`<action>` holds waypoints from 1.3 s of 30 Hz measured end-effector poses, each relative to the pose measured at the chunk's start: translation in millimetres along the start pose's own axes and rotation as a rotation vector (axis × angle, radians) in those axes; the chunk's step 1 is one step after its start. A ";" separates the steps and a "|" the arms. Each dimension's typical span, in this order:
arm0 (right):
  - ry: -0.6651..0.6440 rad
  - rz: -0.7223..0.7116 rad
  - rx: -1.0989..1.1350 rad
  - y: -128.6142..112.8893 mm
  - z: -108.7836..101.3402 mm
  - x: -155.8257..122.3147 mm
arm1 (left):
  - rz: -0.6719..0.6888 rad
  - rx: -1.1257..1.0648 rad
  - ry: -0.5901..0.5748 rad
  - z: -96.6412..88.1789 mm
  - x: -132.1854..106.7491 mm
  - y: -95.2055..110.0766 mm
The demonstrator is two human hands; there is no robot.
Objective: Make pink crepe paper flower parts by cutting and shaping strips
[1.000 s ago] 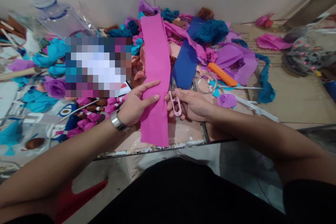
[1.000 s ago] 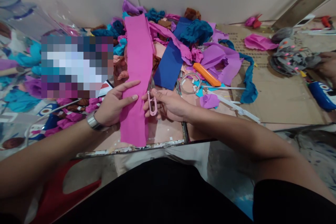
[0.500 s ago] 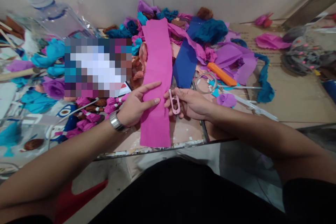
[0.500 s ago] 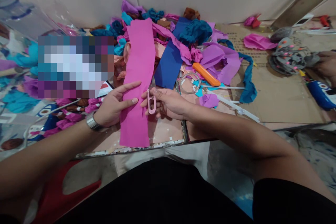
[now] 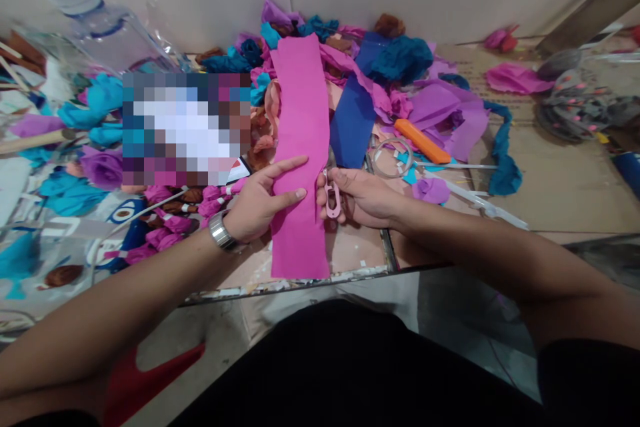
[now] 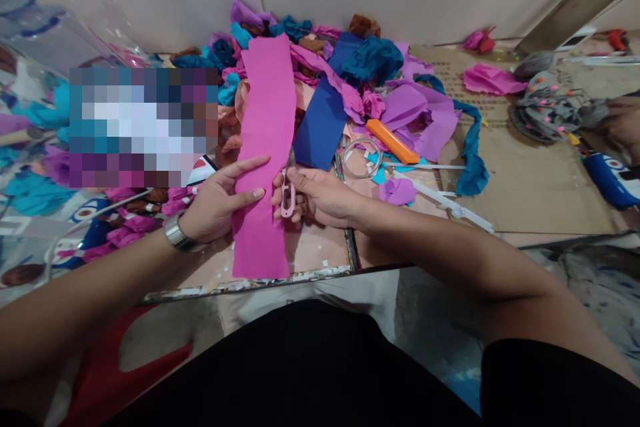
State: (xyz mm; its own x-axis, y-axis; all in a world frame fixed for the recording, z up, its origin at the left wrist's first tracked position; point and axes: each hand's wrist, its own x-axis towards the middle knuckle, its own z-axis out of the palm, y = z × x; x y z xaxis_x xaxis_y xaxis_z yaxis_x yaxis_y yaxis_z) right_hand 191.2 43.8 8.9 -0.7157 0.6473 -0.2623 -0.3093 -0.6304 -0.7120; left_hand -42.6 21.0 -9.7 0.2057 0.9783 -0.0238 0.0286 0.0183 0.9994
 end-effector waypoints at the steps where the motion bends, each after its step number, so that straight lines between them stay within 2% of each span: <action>1: -0.001 -0.003 0.000 0.0 0.2 0.0 | 0.000 0.001 0.000 0.1 0.0 0.1; 13: 0.063 0.004 0.022 -2.7 6.1 -0.8 | 0.005 0.005 0.001 0.9 0.1 1.3; 21: 0.065 0.019 0.057 -1.8 2.5 -1.3 | 0.093 0.020 0.003 2.4 1.7 2.6; 30: 0.022 0.053 -0.051 -7.2 0.5 -7.7 | -0.032 -0.086 0.099 -0.9 3.4 0.1; 34: 0.067 -0.001 -0.131 -10.2 -7.2 -7.0 | -0.014 -0.112 0.142 -1.2 4.7 -2.3; 39: 0.186 -0.188 -0.156 -12.2 -14.1 0.1 | -0.026 -0.119 0.111 0.1 2.6 0.3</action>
State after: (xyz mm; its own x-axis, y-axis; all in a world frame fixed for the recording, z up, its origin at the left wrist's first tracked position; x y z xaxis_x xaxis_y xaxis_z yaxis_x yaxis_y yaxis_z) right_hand 203.7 57.7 8.4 -0.5234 0.8229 -0.2212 -0.3149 -0.4280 -0.8472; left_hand -41.9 23.5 -9.5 0.0972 0.9938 -0.0538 -0.0851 0.0621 0.9944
